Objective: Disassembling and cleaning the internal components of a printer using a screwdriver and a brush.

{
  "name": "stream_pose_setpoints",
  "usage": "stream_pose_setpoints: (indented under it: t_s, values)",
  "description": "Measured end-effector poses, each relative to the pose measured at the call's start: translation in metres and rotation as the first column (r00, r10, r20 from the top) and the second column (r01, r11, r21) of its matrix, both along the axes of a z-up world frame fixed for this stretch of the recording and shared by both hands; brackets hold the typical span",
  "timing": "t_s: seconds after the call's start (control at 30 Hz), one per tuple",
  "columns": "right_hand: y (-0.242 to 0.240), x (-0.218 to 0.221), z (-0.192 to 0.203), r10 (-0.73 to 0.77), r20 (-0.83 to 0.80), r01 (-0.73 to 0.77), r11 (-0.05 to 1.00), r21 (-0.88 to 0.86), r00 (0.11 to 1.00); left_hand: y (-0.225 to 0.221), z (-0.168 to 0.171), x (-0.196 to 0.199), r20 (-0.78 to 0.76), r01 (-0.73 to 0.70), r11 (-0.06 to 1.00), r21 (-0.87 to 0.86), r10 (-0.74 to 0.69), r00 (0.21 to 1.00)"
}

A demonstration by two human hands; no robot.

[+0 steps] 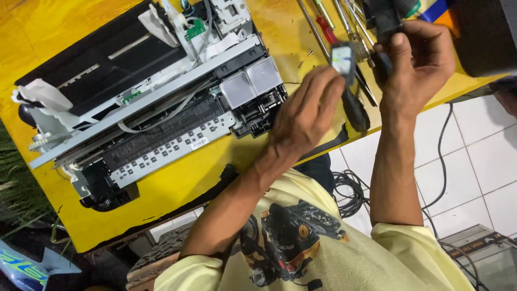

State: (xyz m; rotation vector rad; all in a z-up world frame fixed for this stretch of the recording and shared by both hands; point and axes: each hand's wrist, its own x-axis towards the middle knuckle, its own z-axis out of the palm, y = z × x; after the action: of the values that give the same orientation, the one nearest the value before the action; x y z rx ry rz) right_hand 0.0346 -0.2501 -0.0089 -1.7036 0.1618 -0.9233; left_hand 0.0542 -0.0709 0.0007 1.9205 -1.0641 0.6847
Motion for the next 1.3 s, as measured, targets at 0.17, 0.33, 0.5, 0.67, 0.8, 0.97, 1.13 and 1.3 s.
stream_pose_setpoints:
  t_s: [0.17,0.33,0.5,0.67,0.8,0.97,1.13,1.3]
  values:
    - [-0.004,0.018,0.009,-0.046,0.142,0.125,0.768,-0.629,0.989,-0.011,-0.034,0.029,0.010,-0.162,0.969,0.188,0.163,0.987]
    - [0.019,0.045,0.002,0.254,-0.001,-0.161,0.608,-0.777,0.967,-0.012,-0.009,0.040,-0.259,-0.239,0.836,0.494,0.403,0.878]
    - [0.023,0.061,-0.011,0.250,-0.133,-0.244,0.493,-0.835,0.959,-0.029,-0.033,0.053,-0.117,-0.410,0.797,0.443,0.505,0.855]
    - [0.015,0.072,-0.020,0.311,-0.185,-0.325,0.494,-0.807,0.932,-0.040,-0.045,0.063,-0.133,-0.433,0.729,0.531,0.576,0.807]
    - [0.009,0.080,-0.028,0.396,-0.186,-0.396,0.558,-0.729,0.899,-0.039,-0.055,0.064,-0.246,-0.328,0.735,0.594,0.554,0.795]
    - [0.012,0.086,-0.022,0.424,-0.214,-0.441,0.563,-0.699,0.880,-0.034,-0.036,0.053,-0.207,-0.331,0.702,0.631,0.564,0.800]
    - [0.013,0.081,0.002,0.409,-0.327,-0.504,0.476,-0.721,0.852,-0.002,0.018,-0.005,-0.172,-0.169,0.722,0.671,0.373,0.912]
    - [-0.002,0.024,0.029,0.298,-0.256,-0.387,0.572,-0.724,0.920,0.079,0.027,-0.063,-0.275,0.161,0.919,0.361,-0.060,0.960]
